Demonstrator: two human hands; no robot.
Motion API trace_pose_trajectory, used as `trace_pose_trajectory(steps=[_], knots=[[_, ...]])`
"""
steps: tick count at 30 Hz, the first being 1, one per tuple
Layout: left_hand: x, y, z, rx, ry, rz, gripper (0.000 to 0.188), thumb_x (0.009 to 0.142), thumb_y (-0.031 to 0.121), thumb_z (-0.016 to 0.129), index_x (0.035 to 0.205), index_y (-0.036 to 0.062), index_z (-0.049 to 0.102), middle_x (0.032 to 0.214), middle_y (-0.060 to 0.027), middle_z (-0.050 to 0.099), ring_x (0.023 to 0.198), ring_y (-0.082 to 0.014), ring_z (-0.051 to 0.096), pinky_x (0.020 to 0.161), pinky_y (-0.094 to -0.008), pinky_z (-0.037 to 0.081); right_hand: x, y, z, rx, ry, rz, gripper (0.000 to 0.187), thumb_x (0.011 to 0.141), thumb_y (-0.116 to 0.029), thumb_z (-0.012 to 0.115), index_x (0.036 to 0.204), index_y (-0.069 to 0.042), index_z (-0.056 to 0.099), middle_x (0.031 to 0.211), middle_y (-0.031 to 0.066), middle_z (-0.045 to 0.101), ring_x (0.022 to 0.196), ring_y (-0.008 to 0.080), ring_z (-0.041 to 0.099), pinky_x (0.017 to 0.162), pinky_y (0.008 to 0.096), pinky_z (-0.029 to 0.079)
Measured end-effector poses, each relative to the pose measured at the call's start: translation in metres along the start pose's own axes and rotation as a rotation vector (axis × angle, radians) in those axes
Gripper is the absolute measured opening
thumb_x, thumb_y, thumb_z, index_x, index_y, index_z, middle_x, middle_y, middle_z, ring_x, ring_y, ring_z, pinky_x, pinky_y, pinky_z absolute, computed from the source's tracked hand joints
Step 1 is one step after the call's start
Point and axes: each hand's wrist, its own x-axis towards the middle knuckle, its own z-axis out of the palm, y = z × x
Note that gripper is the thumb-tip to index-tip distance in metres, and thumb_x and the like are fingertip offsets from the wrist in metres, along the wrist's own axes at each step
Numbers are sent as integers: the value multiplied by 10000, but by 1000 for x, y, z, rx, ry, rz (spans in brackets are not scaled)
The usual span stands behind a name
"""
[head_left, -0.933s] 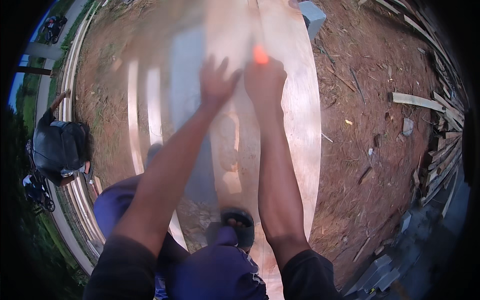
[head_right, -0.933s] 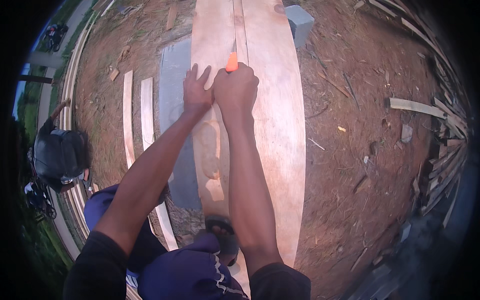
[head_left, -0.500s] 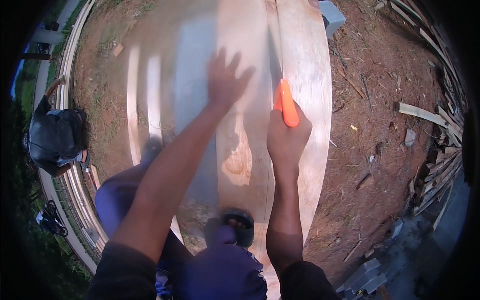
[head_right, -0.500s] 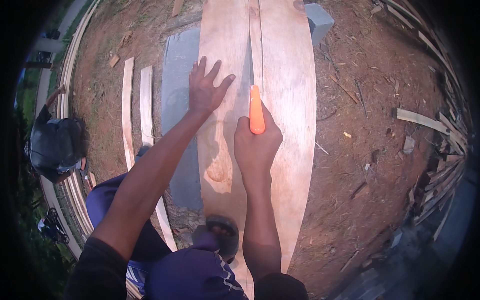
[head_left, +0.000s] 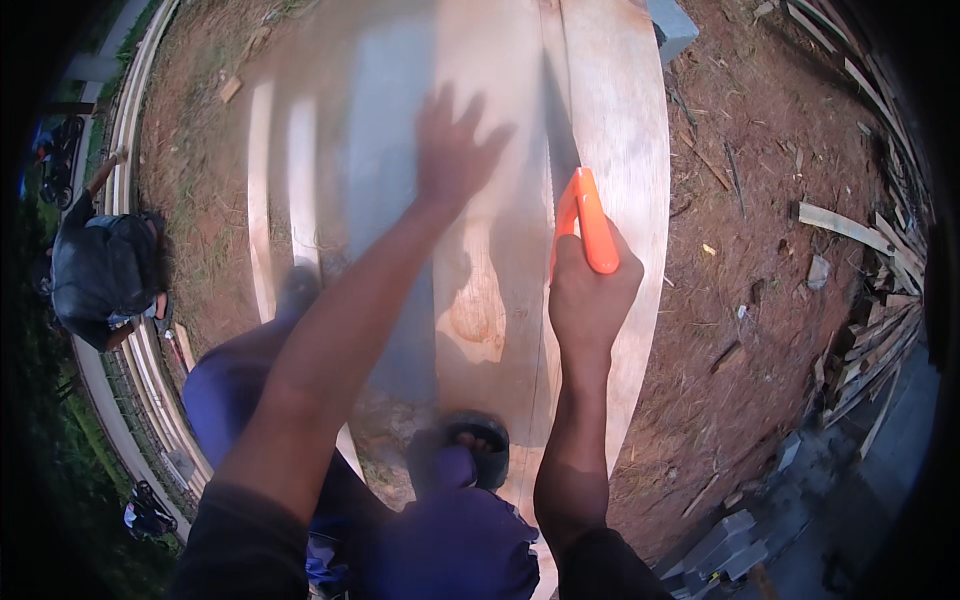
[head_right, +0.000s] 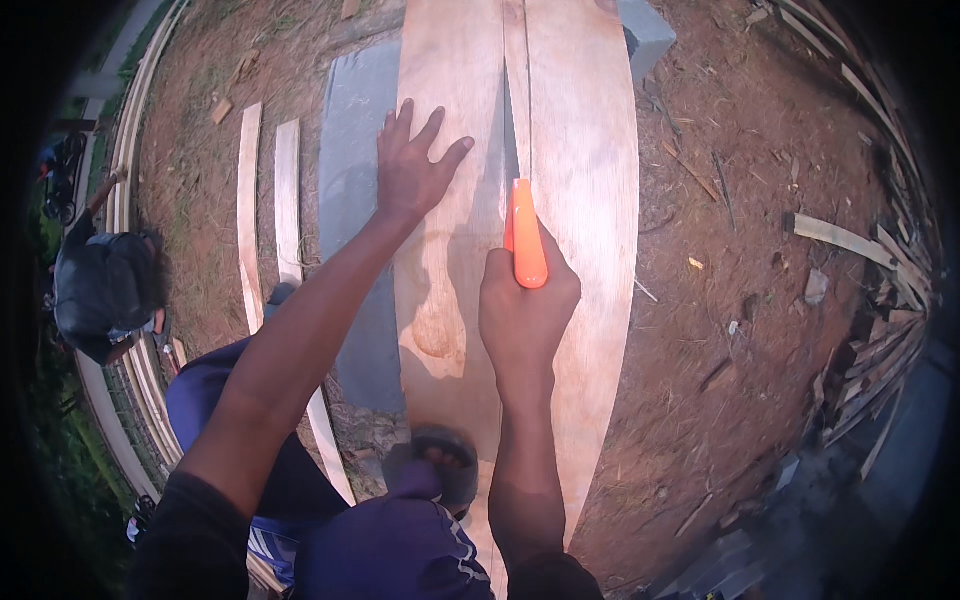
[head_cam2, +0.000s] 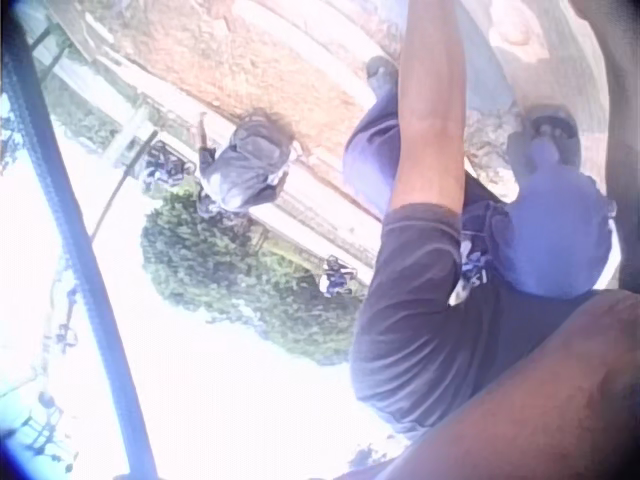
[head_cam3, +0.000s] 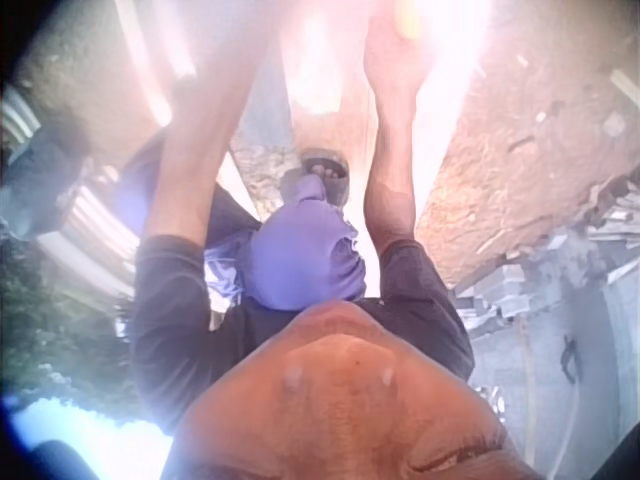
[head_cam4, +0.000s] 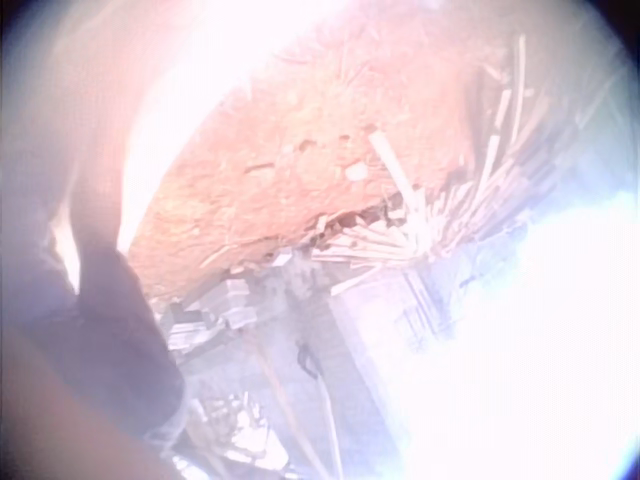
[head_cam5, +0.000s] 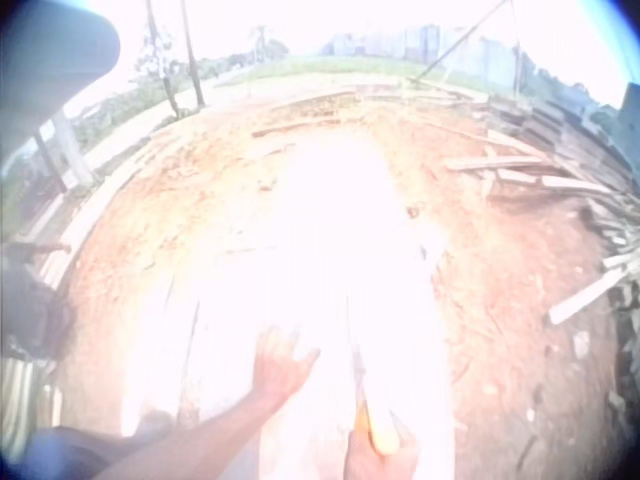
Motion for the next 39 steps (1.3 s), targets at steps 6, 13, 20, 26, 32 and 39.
trace_pose_trajectory(steps=[6, 13, 20, 26, 32, 39], knots=[[1, 16, 7, -69, -1, 12, 673, 895, 577, 687, 1404, 142, 616, 1576, -270, 362, 1481, -473, 282, 1212, -574, 227, 65, -14, 18, -58, 30, 9, 363, 981, -245, 642, 790, 56, 577, 644, 4, 476, 625, 81, 415, 558, 299, 371], [0, 2, -1, -20, -7, -8, 678, 893, 577, 690, 1407, 141, 612, 1580, -266, 358, 1491, -459, 271, 1211, -585, 217, -115, -17, -55, -75, 20, 90, 400, 827, 54, 500, 1189, 113, 661, 728, 13, 578, 650, 60, 529, 593, 224, 440], [6, 22, 5, -76, -19, 3, 684, 893, 588, 684, 1412, 149, 608, 1584, -261, 352, 1491, -454, 269, 1213, -586, 210, 72, -31, 16, -125, -12, 92, 284, 932, -181, 642, 759, 30, 561, 621, 9, 468, 599, 79, 415, 540, 296, 360], [-6, -9, 0, -54, -8, -22, 696, 888, 600, 681, 1411, 147, 609, 1584, -261, 348, 1493, -452, 265, 1218, -582, 204, -91, -7, -52, -102, 19, 99, 241, 827, 27, 520, 1010, 93, 662, 622, 2, 519, 540, 58, 481, 503, 243, 398], [-7, -2, -3, -56, -17, -17, 697, 888, 603, 680, 1404, 140, 613, 1572, -263, 367, 1487, -455, 273, 1214, -583, 210, -35, -1, -15, -89, 53, 33, 107, 824, 8, 525, 827, 49, 624, 592, 16, 515, 482, 68, 476, 444, 265, 381], [-2, 2, 2, -99, -38, -33, 708, 891, 614, 670, 1407, 133, 609, 1568, -265, 372, 1490, -462, 257, 1214, -583, 209, 12, -12, 8, -180, -19, 47, 163, 852, -24, 579, 950, 85, 651, 656, 93, 561, 623, 115, 483, 609, 333, 435]])
